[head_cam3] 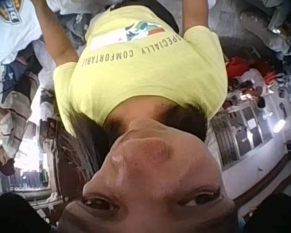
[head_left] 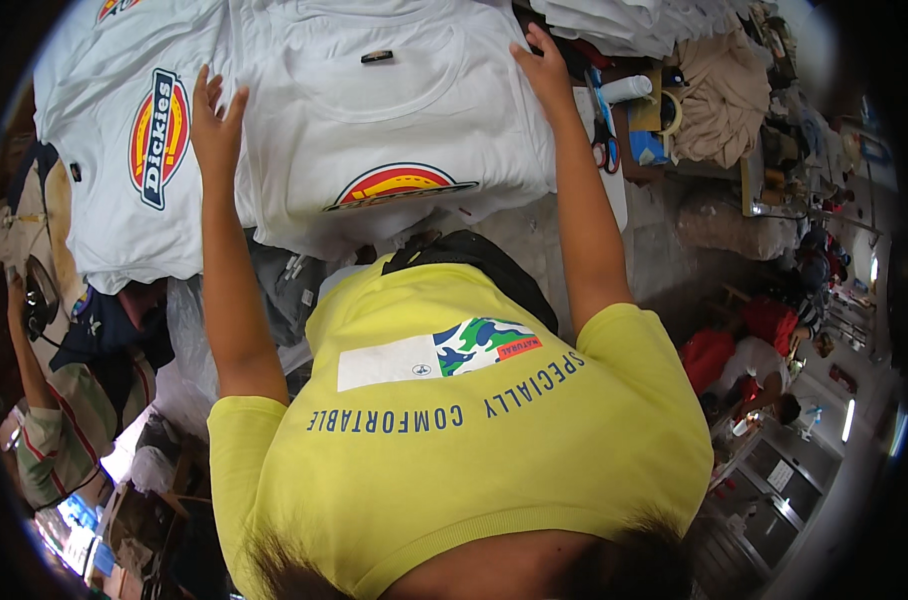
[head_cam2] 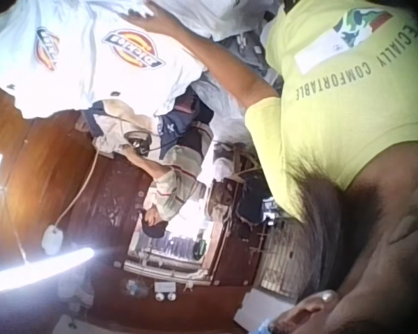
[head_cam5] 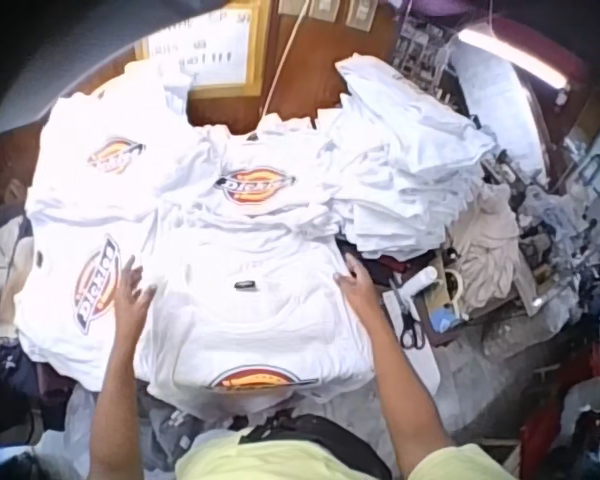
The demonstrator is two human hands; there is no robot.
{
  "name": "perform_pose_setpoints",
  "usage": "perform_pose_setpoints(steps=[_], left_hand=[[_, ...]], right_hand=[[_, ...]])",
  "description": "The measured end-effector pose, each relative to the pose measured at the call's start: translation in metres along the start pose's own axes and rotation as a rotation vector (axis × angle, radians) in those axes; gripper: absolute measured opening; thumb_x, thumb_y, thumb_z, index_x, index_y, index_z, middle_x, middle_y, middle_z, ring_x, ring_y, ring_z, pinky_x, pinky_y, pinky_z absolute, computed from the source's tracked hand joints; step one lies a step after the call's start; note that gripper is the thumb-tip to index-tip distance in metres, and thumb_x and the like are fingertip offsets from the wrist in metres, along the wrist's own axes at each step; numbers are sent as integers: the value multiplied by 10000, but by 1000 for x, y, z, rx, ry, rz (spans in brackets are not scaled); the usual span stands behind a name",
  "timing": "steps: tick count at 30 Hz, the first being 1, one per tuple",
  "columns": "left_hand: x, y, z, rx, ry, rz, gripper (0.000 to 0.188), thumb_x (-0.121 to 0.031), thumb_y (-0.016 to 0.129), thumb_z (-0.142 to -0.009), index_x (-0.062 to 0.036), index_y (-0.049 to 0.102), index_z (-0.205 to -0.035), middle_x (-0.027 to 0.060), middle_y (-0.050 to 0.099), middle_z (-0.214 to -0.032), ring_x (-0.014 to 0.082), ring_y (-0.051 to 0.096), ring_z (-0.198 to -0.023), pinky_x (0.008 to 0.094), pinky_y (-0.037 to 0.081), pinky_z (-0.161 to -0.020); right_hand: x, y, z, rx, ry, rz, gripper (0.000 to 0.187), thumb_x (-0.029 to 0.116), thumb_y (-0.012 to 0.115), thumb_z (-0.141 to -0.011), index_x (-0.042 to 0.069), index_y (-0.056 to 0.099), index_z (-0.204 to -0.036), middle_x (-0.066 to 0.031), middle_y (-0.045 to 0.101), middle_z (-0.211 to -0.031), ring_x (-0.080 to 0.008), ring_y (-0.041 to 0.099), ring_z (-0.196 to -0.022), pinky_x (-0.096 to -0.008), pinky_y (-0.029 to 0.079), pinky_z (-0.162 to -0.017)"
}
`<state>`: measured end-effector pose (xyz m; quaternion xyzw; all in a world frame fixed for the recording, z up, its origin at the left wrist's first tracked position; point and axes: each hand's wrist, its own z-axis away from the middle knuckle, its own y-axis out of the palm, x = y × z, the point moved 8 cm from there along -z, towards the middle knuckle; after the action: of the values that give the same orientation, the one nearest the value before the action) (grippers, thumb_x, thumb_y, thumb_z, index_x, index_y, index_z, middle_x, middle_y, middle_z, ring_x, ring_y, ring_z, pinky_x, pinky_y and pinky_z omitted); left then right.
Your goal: The person folds white t-shirts from a large stack, smooths them by hand, and uses shears to cut a small piece of fabric from one shirt before placing it back on the pile.
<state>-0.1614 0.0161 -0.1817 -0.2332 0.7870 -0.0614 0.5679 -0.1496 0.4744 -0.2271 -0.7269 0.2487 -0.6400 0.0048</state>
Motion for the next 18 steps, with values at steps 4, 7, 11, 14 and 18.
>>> perform_pose_setpoints(steps=[4, 7, 11, 14, 18], left_hand=[[0, -20, 37, 62, 110, -460, 401, -210, 663, -769, -22, 533, -1099, 133, 542, -943, 249, 495, -865, 342, 398, -797], [7, -41, 89, 2, 15, -455, 273, -200, 656, -770, -7, 550, -931, 110, 500, -830, 245, 472, -781, 336, 388, -727], [30, -53, 169, 101, -58, -517, 253, -197, 650, -773, -26, 549, -929, 113, 513, -910, 264, 455, -900, 361, 339, -816], [61, -61, 204, 134, -178, -512, 285, -195, 656, -766, -40, 546, -979, 128, 523, -1002, 263, 436, -1001, 361, 305, -869], [107, -64, 213, 134, -324, -237, 393, -219, 666, -766, -36, 526, -1085, 130, 508, -1088, 273, 461, -1019, 340, 359, -855]], right_hand=[[-4, -24, 31, 116, -148, 395, 298, 207, 664, -766, 34, 609, -1001, -127, 565, -971, -209, 566, -882, -292, 459, -774], [3, -38, 61, 137, -257, 559, 197, 178, 642, -784, 26, 616, -906, -92, 593, -845, -190, 573, -781, -286, 456, -715], [-28, -74, 118, 23, 81, 351, 124, 87, 613, -762, 24, 572, -860, -63, 578, -785, -170, 558, -717, -272, 447, -699], [-50, -97, 164, -53, 146, 327, 125, 10, 573, -730, 24, 562, -854, -56, 566, -839, -153, 546, -780, -267, 446, -703], [-60, -105, 188, -25, 175, 393, 182, -13, 572, -708, 15, 566, -887, -60, 562, -932, -146, 531, -848, -273, 445, -747]])
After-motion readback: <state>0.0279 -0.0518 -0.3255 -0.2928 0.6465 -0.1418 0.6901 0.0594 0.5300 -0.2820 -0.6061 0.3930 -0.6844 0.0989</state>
